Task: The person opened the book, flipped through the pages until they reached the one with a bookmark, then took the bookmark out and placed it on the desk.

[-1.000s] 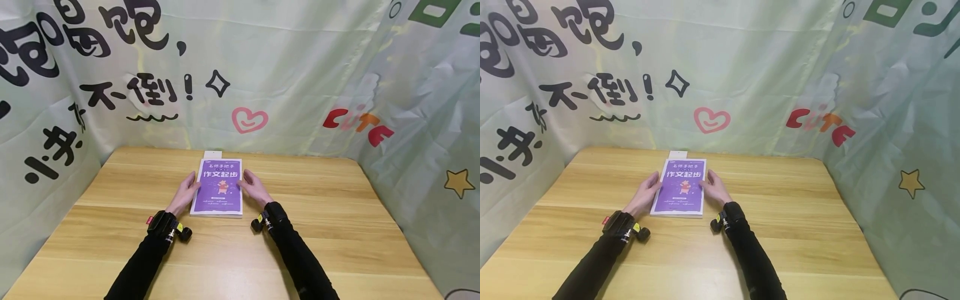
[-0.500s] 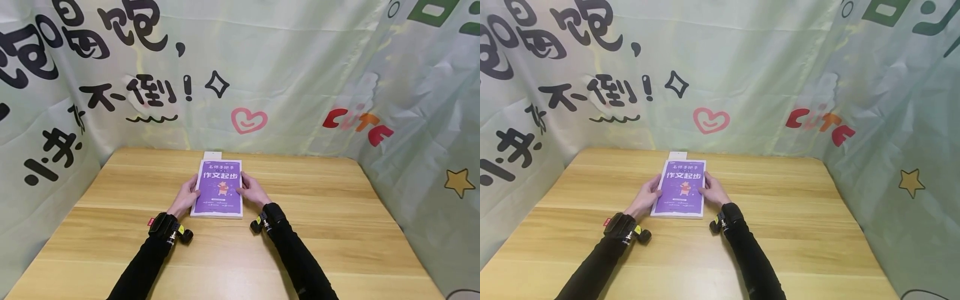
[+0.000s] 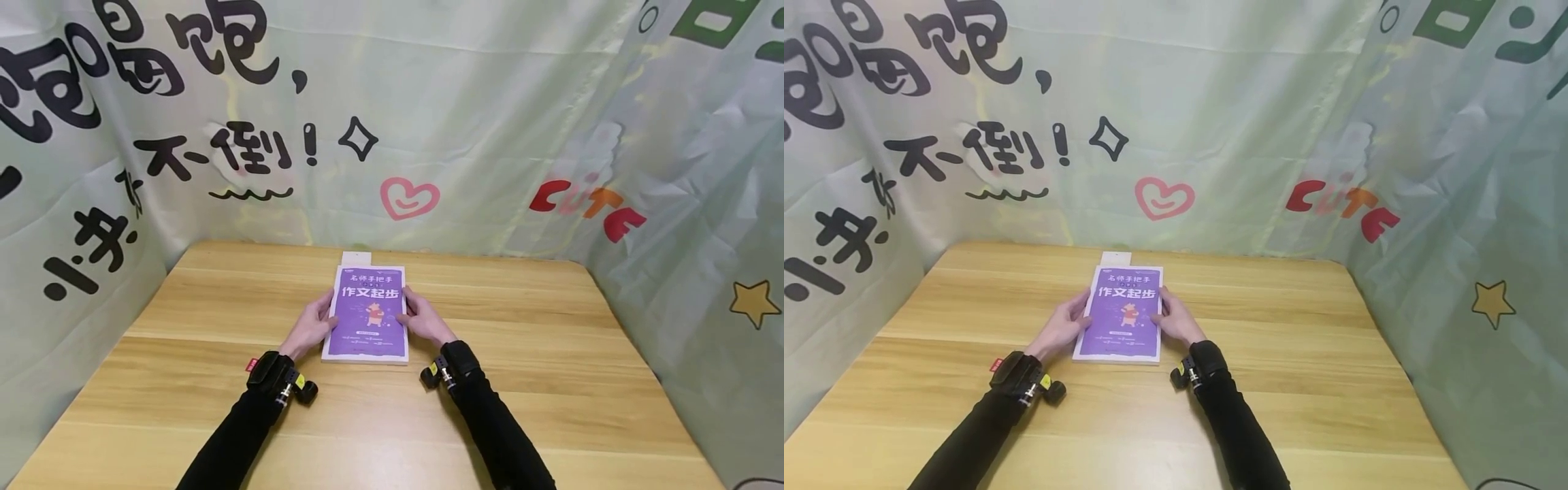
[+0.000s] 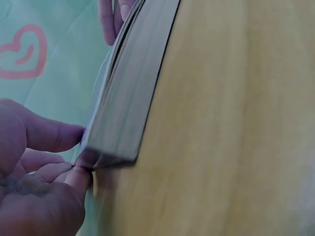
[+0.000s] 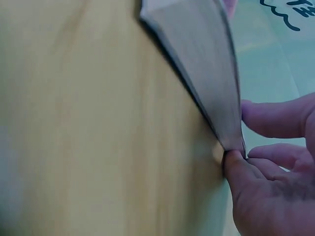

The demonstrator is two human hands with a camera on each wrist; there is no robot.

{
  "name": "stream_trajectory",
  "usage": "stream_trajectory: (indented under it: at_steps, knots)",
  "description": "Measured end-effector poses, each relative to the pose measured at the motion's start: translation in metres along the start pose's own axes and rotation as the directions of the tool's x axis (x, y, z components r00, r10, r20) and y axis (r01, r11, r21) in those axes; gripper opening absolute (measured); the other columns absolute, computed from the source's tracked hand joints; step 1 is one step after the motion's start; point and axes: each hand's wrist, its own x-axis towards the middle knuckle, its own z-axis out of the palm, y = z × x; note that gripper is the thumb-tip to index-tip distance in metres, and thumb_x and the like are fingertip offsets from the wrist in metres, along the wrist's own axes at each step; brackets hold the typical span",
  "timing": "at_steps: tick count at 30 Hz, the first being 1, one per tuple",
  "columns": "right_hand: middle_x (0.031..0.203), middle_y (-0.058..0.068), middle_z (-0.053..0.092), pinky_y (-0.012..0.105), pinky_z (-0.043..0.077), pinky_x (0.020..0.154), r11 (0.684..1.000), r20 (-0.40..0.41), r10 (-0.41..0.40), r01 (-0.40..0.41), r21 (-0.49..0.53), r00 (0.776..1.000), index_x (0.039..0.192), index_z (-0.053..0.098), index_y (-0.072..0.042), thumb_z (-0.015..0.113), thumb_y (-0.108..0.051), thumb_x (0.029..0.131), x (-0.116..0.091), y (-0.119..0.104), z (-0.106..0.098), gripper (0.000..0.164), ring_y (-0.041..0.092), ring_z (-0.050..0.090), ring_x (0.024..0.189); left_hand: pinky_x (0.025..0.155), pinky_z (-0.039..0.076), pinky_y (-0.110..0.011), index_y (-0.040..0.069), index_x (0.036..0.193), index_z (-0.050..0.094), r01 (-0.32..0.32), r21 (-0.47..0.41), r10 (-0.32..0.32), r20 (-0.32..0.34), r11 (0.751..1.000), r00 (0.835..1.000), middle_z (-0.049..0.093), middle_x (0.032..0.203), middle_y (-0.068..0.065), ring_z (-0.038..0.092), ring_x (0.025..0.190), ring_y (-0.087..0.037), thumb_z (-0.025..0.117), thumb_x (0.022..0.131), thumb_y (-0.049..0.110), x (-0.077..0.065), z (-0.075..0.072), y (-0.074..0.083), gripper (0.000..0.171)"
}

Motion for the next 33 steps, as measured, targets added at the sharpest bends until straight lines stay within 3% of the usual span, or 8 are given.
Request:
stream_trajectory:
  at_steps: [16, 20, 25, 29, 33]
  knots:
    - [0.166, 0.028, 0.010, 0.047, 0.024, 0.126, 0.996, -0.010, 0.008, -0.009, -0.085, 1.000, 0.156, 0.012, 0.011, 0.052, 0.005, 0.098, -0.028, 0.013, -0.022, 0.070, 0.040, 0.021, 0.153, 0.125, 0.024, -0.045, -0.006, 0.158, 0.010, -0.039, 0.085, 0.030, 0.112, 0.996, 0.993, 0.010, 0.166, -0.025, 0.022, 0.153, -0.038, 0.051, 0.096, -0.008, -0.005, 0.023, 0.001, 0.074]
    - [0.165, 0.030, 0.009, 0.048, 0.025, 0.125, 0.995, -0.008, -0.007, 0.006, -0.095, 1.000, 0.156, 0.012, 0.012, 0.051, 0.005, 0.098, -0.035, 0.015, -0.028, 0.070, 0.042, 0.021, 0.152, 0.123, 0.029, -0.044, -0.007, 0.157, 0.015, -0.082, 0.159, 0.062, 0.122, 0.984, 0.991, 0.014, 0.166, -0.025, 0.028, 0.151, -0.039, 0.055, 0.095, -0.005, -0.008, 0.027, 0.004, 0.073]
    - [0.165, 0.029, 0.009, 0.048, 0.024, 0.125, 0.994, -0.011, 0.012, -0.014, -0.111, 1.000, 0.156, 0.011, 0.011, 0.052, 0.005, 0.098, -0.045, 0.015, -0.034, 0.071, 0.041, 0.022, 0.152, 0.121, 0.033, -0.043, -0.008, 0.155, 0.023, -0.143, 0.306, 0.105, 0.140, 0.941, 0.985, 0.021, 0.163, -0.026, 0.035, 0.148, -0.038, 0.060, 0.096, 0.001, -0.013, 0.031, 0.010, 0.070]
    - [0.165, 0.029, 0.011, 0.048, 0.027, 0.124, 0.990, -0.008, 0.019, -0.020, -0.140, 1.000, 0.156, 0.012, 0.011, 0.053, 0.004, 0.099, -0.053, 0.016, -0.039, 0.071, 0.041, 0.025, 0.152, 0.123, 0.031, -0.046, -0.003, 0.155, 0.028, -0.157, 0.431, 0.108, 0.135, 0.888, 0.985, 0.028, 0.162, -0.023, 0.037, 0.148, -0.038, 0.064, 0.097, 0.010, -0.017, 0.037, 0.015, 0.070]
    - [0.164, 0.030, 0.012, 0.048, 0.027, 0.123, 0.987, -0.004, 0.010, -0.010, -0.163, 1.000, 0.155, 0.012, 0.012, 0.053, 0.004, 0.098, -0.060, 0.018, -0.043, 0.071, 0.042, 0.025, 0.151, 0.125, 0.029, -0.050, 0.000, 0.156, 0.030, -0.164, 0.501, 0.109, 0.137, 0.850, 0.985, 0.031, 0.161, -0.022, 0.036, 0.148, -0.039, 0.066, 0.096, 0.016, -0.021, 0.042, 0.016, 0.071]
